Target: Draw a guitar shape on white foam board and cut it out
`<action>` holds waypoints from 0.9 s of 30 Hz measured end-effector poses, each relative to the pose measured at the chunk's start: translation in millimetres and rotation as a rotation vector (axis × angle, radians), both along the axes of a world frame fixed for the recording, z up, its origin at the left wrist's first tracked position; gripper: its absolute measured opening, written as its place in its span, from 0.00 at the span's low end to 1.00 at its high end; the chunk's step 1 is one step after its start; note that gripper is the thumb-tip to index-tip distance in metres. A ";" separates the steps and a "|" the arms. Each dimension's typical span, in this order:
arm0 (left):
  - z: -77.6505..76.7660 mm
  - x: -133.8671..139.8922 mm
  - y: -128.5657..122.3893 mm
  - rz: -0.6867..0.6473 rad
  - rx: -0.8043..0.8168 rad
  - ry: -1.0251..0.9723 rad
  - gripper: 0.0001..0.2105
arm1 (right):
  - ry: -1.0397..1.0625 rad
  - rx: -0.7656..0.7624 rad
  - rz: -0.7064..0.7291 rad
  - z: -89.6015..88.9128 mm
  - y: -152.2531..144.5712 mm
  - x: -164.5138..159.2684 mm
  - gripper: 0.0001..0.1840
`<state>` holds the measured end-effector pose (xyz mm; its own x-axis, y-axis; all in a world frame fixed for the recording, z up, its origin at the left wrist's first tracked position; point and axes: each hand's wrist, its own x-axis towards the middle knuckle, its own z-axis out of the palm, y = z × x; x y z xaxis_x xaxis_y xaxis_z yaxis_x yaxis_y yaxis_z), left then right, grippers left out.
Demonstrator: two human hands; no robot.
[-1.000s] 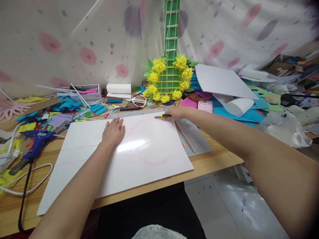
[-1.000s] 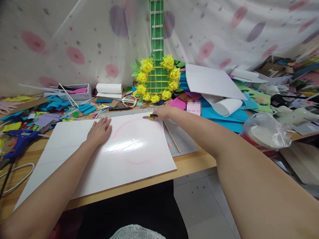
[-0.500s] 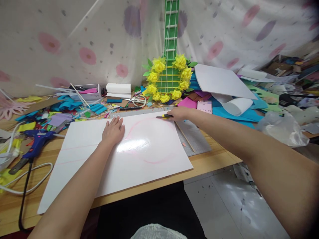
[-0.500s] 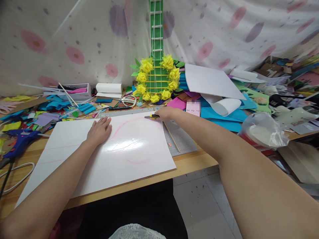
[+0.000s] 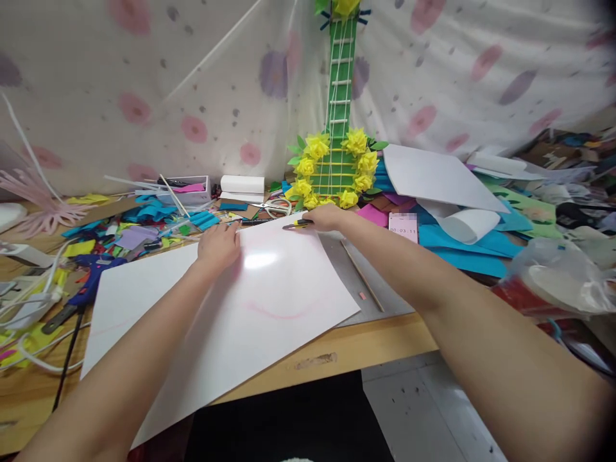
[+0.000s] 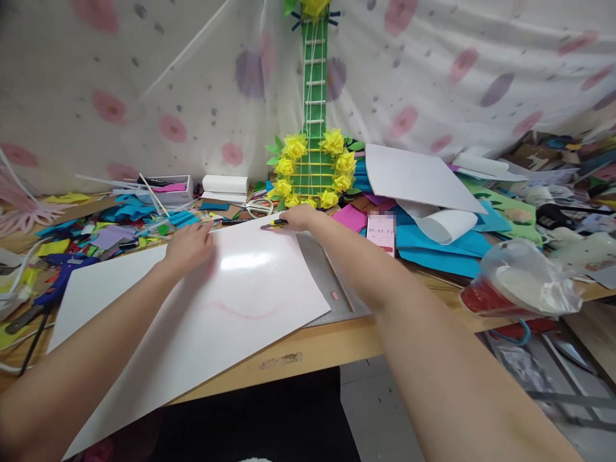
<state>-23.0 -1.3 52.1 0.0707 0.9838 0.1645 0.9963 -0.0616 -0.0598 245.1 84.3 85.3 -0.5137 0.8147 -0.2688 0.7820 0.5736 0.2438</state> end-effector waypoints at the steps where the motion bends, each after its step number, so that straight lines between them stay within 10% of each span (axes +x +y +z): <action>1: -1.1 -0.5 4.8 -0.030 -0.012 0.007 0.24 | 0.007 0.002 0.012 -2.5 3.2 -9.7 0.21; 12: -53.5 10.3 21.4 -0.175 -0.215 -0.122 0.27 | 0.000 -0.030 0.090 -15.8 23.8 -48.1 0.18; 27: -54.8 13.8 21.7 -0.132 -0.245 -0.116 0.26 | -0.021 -0.061 0.074 -18.9 16.5 -44.4 0.22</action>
